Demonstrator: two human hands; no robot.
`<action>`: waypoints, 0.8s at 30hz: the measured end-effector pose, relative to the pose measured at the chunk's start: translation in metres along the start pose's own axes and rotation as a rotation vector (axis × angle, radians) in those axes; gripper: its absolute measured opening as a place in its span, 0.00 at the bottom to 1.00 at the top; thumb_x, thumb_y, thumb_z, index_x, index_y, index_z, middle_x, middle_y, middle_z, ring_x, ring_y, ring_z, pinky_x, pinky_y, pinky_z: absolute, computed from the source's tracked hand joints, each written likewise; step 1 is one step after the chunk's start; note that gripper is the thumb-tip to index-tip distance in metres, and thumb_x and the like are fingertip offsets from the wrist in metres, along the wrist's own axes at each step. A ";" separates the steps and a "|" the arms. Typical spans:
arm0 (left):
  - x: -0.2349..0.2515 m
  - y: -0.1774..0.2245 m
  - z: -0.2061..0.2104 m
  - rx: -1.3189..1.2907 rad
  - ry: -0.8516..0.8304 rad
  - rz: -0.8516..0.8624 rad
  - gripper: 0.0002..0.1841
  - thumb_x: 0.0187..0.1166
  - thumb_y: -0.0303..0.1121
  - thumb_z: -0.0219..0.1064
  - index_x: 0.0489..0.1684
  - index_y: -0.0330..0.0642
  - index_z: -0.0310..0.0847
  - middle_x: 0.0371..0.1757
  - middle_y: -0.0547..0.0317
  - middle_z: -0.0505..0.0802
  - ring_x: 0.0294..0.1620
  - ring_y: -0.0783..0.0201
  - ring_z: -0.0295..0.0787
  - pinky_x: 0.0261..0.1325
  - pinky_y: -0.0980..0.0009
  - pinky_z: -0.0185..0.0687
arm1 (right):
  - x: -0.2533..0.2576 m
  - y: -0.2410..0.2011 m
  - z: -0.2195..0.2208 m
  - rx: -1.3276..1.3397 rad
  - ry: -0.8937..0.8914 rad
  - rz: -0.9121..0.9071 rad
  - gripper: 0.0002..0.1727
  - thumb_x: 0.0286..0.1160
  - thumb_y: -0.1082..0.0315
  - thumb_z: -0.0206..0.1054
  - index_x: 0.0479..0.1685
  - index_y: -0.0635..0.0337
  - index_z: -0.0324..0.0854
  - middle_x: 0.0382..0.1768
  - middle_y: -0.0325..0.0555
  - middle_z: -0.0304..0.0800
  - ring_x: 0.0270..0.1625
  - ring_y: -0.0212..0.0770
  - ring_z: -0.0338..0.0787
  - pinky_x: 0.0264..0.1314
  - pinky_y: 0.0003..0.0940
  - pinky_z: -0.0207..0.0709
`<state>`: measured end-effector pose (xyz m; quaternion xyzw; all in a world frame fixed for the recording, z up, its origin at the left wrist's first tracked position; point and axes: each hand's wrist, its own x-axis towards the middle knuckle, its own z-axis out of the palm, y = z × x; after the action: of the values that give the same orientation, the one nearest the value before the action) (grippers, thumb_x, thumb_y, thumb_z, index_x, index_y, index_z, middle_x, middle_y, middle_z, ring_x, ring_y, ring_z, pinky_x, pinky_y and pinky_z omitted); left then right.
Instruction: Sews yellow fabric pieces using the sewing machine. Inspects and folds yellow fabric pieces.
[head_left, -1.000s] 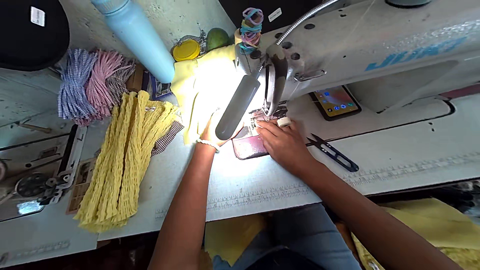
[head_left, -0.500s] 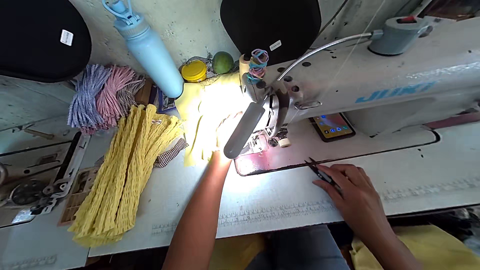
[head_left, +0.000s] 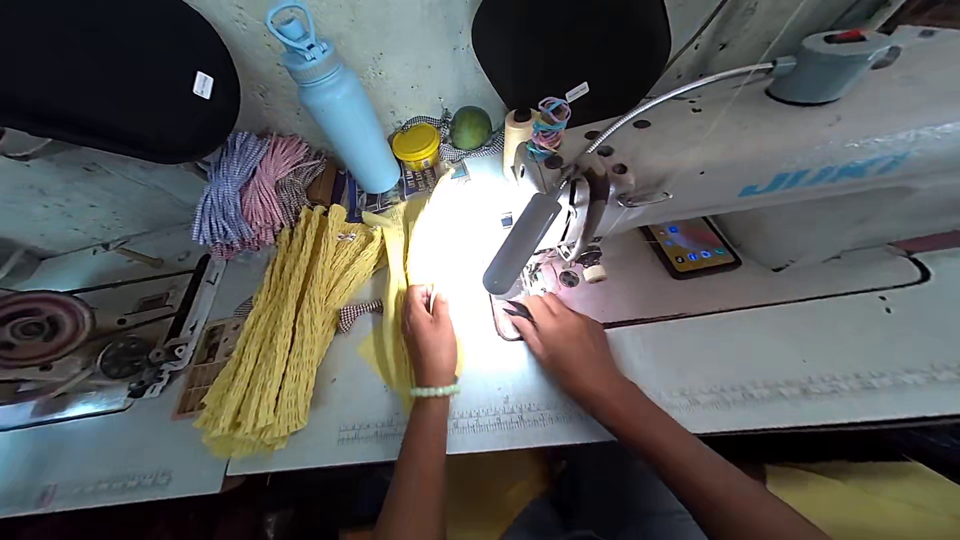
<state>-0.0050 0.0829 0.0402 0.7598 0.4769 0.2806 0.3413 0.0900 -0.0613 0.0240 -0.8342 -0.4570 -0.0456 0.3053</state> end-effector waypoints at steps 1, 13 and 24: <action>-0.011 -0.001 -0.001 0.000 0.009 -0.008 0.10 0.85 0.27 0.60 0.53 0.27 0.80 0.45 0.42 0.88 0.48 0.56 0.85 0.57 0.60 0.79 | 0.010 -0.010 0.005 -0.068 -0.079 0.021 0.15 0.82 0.63 0.65 0.45 0.71 0.87 0.39 0.63 0.91 0.36 0.60 0.94 0.33 0.52 0.85; -0.098 -0.002 -0.050 0.325 -0.293 0.353 0.24 0.85 0.47 0.63 0.60 0.32 0.85 0.37 0.48 0.91 0.31 0.53 0.90 0.35 0.56 0.88 | -0.052 0.044 -0.043 -0.239 -0.045 0.056 0.18 0.81 0.60 0.64 0.45 0.72 0.86 0.33 0.66 0.90 0.39 0.71 0.93 0.28 0.62 0.82; 0.001 0.018 -0.007 0.477 -0.477 0.225 0.27 0.75 0.47 0.75 0.61 0.29 0.86 0.68 0.33 0.85 0.75 0.37 0.77 0.79 0.41 0.65 | -0.062 0.047 -0.062 -0.023 0.133 0.026 0.20 0.82 0.58 0.63 0.58 0.65 0.89 0.53 0.60 0.92 0.56 0.63 0.90 0.55 0.60 0.81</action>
<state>0.0000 0.0803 0.0581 0.9100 0.3494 0.0119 0.2229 0.1033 -0.1595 0.0300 -0.8387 -0.4243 -0.1020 0.3258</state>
